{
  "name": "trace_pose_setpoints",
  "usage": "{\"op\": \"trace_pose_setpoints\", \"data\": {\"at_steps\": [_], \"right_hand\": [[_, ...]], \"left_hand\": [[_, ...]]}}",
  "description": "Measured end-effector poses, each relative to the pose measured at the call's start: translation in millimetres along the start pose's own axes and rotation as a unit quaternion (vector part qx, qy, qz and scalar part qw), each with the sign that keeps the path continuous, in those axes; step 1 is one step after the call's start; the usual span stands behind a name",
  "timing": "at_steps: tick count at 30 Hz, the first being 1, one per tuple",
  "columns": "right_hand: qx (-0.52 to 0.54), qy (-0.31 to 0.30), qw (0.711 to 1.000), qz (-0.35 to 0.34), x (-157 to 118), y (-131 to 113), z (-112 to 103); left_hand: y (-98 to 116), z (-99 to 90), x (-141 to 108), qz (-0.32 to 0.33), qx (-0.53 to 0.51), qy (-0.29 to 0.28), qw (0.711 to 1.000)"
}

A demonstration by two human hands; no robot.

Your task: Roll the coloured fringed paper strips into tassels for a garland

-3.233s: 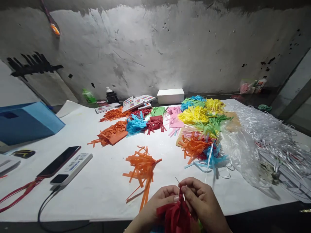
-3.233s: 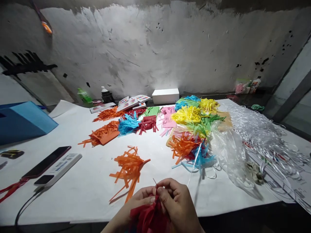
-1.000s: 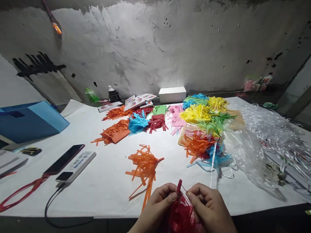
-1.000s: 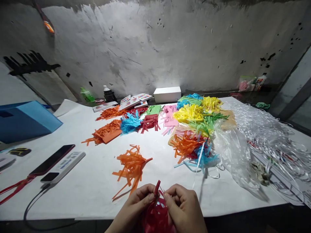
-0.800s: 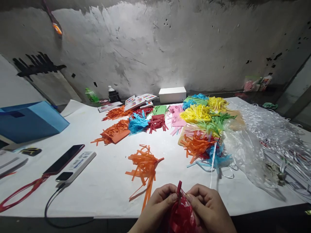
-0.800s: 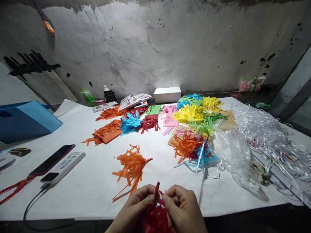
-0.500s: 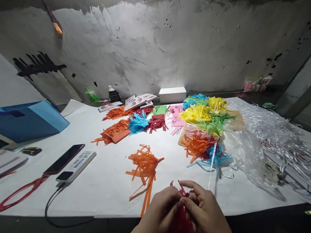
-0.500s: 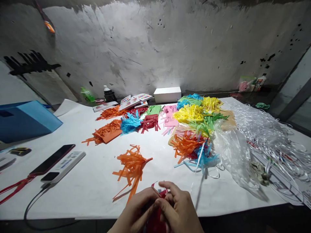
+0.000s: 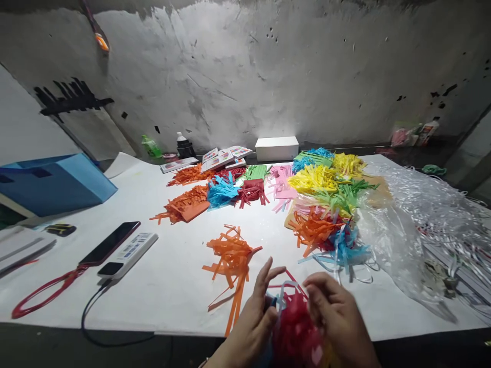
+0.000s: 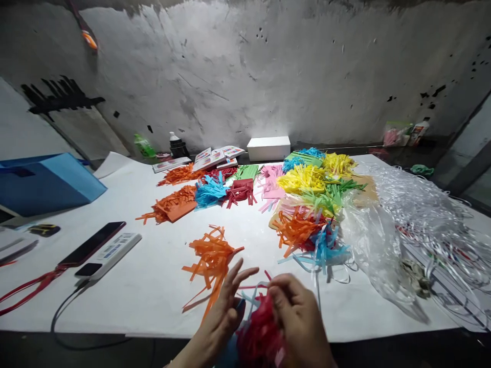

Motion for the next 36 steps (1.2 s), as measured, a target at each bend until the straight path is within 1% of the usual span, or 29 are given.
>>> {"op": "trace_pose_setpoints", "data": {"at_steps": [2, 3, 4, 5, 7, 9, 11, 13, 15, 16, 18, 19, 21, 23, 24, 25, 26, 28, 30, 33, 36], "right_hand": [[-0.076, -0.129, 0.989, -0.01, -3.6, -5.9, 17.1], [-0.109, -0.17, 0.979, -0.03, -4.9, -8.9, 24.5], [-0.137, -0.191, 0.971, -0.051, -5.4, -11.1, 30.2], [-0.158, -0.199, 0.965, -0.067, -5.3, -12.4, 34.0], [-0.175, -0.182, 0.965, -0.074, -3.9, -11.7, 35.7], [-0.173, -0.156, 0.971, -0.051, -2.3, -8.3, 32.9], [-0.164, -0.161, 0.973, -0.024, -1.9, -5.1, 31.0], [-0.16, -0.185, 0.969, -0.019, -2.3, -4.9, 31.3], [-0.152, -0.198, 0.968, -0.033, -2.8, -6.8, 31.3], [-0.156, -0.189, 0.968, -0.046, -2.6, -7.8, 30.1], [-0.179, -0.146, 0.969, -0.084, -1.9, -8.9, 25.3], [-0.198, -0.119, 0.967, -0.11, -1.7, -8.7, 22.3], [-0.235, -0.069, 0.956, -0.16, -2.0, -6.6, 16.9], [-0.237, -0.034, 0.956, -0.168, -3.3, -1.4, 13.6], [-0.226, -0.017, 0.962, -0.152, -4.3, 1.7, 12.6], [-0.209, -0.002, 0.97, -0.127, -5.7, 4.6, 12.2], [-0.19, 0.005, 0.977, -0.098, -7.4, 7.0, 12.7], [-0.159, -0.004, 0.986, -0.045, -11.2, 9.0, 15.5], [-0.144, -0.034, 0.989, -0.007, -14.3, 7.4, 19.7], [-0.142, -0.057, 0.988, 0.025, -15.7, 2.5, 23.2], [-0.149, -0.061, 0.986, 0.034, -14.3, 0.3, 24.3]], "left_hand": [[0.2, 3.7, 1.7, 0.015, -0.086, -0.021, 0.996], [0.9, 6.7, 3.0, 0.028, -0.121, -0.031, 0.992], [1.7, 9.7, 4.5, 0.044, -0.15, -0.033, 0.987], [2.1, 12.2, 5.8, 0.058, -0.174, -0.026, 0.983], [0.4, 15.9, 7.6, 0.061, -0.207, -0.009, 0.976], [-3.4, 18.2, 7.9, 0.04, -0.23, 0.003, 0.972], [-7.0, 18.6, 7.0, 0.021, -0.252, 0.022, 0.967], [-7.6, 17.3, 5.6, 0.016, -0.265, 0.051, 0.963], [-4.9, 14.8, 4.5, 0.006, -0.255, 0.072, 0.964], [-2.4, 12.9, 4.0, -0.005, -0.239, 0.08, 0.968], [3.1, 7.8, 3.0, -0.039, -0.189, 0.096, 0.977], [5.5, 5.5, 2.5, -0.061, -0.166, 0.095, 0.98], [8.0, 4.0, 1.3, -0.111, -0.153, 0.064, 0.98], [7.3, 5.7, -0.3, -0.156, -0.189, 0.02, 0.969], [5.9, 6.4, -1.1, -0.173, -0.214, 0.014, 0.961], [4.4, 6.3, -1.8, -0.182, -0.234, 0.024, 0.955], [2.8, 5.2, -2.2, -0.182, -0.245, 0.047, 0.951], [0.7, 2.1, -2.7, -0.172, -0.242, 0.098, 0.95], [0.6, -0.2, -2.6, -0.16, -0.217, 0.121, 0.955], [3.5, -0.8, -1.6, -0.136, -0.171, 0.11, 0.97], [5.8, -1.3, -1.0, -0.107, -0.13, 0.104, 0.98]]}}
Point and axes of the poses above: each hand's wrist, its own x-axis towards the middle knuckle, its own z-axis out of the palm, y = z × x, the point moved 3 cm from there along x, towards the middle knuckle, and after that the axes turned 3 degrees about -z, right-handed, at the moved point
